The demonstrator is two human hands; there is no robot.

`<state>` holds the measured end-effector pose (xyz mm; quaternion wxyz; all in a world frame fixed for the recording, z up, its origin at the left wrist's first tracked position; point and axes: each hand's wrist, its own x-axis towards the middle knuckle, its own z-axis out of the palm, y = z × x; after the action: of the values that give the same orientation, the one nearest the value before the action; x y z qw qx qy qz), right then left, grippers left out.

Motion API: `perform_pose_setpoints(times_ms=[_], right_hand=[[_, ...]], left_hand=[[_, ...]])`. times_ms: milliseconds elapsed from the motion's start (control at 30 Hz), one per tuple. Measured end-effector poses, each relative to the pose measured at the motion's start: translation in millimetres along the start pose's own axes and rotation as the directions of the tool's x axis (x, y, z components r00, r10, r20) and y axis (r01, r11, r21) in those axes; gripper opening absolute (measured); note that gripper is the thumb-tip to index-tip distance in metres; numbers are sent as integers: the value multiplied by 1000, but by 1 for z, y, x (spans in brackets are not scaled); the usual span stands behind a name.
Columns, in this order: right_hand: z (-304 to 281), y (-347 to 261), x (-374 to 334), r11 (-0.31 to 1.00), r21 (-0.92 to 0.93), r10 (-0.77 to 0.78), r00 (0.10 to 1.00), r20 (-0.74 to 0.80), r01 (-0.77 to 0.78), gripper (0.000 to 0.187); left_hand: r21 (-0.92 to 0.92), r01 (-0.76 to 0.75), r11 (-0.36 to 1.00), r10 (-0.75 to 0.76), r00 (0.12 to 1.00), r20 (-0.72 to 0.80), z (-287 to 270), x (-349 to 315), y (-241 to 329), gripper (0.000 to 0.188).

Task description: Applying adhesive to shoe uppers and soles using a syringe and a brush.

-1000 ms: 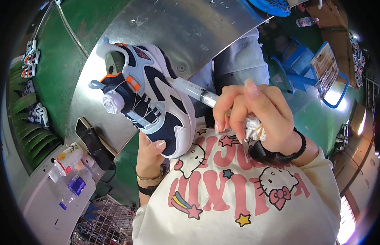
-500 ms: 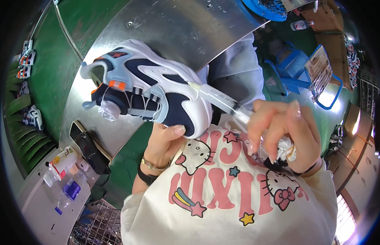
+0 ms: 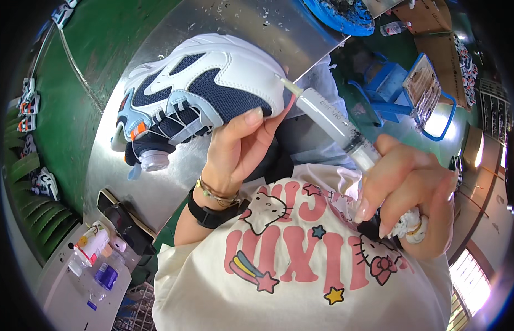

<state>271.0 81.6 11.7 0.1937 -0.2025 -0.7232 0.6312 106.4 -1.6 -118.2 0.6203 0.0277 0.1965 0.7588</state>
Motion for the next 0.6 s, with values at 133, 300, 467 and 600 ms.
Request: perform_pose_setpoints(times_ms=[133, 300, 467, 600], right_hand=[[0, 2, 8, 992, -98, -74, 997, 26, 76, 60], [5, 7, 18, 992, -80, -96, 995, -8, 95, 54], [4, 18, 27, 973, -120, -197, 980, 25, 198, 52], [9, 26, 29, 964, -85, -252, 967, 28, 253, 51]], left_hand=[[-21, -55, 998, 55, 998, 38, 9, 18, 3, 64], [-40, -170, 985, 171, 985, 20, 18, 33, 4, 52], [-198, -166, 966, 114, 961, -254, 42, 34, 15, 19], [-169, -161, 972, 82, 913, -401, 62, 32, 30, 23]])
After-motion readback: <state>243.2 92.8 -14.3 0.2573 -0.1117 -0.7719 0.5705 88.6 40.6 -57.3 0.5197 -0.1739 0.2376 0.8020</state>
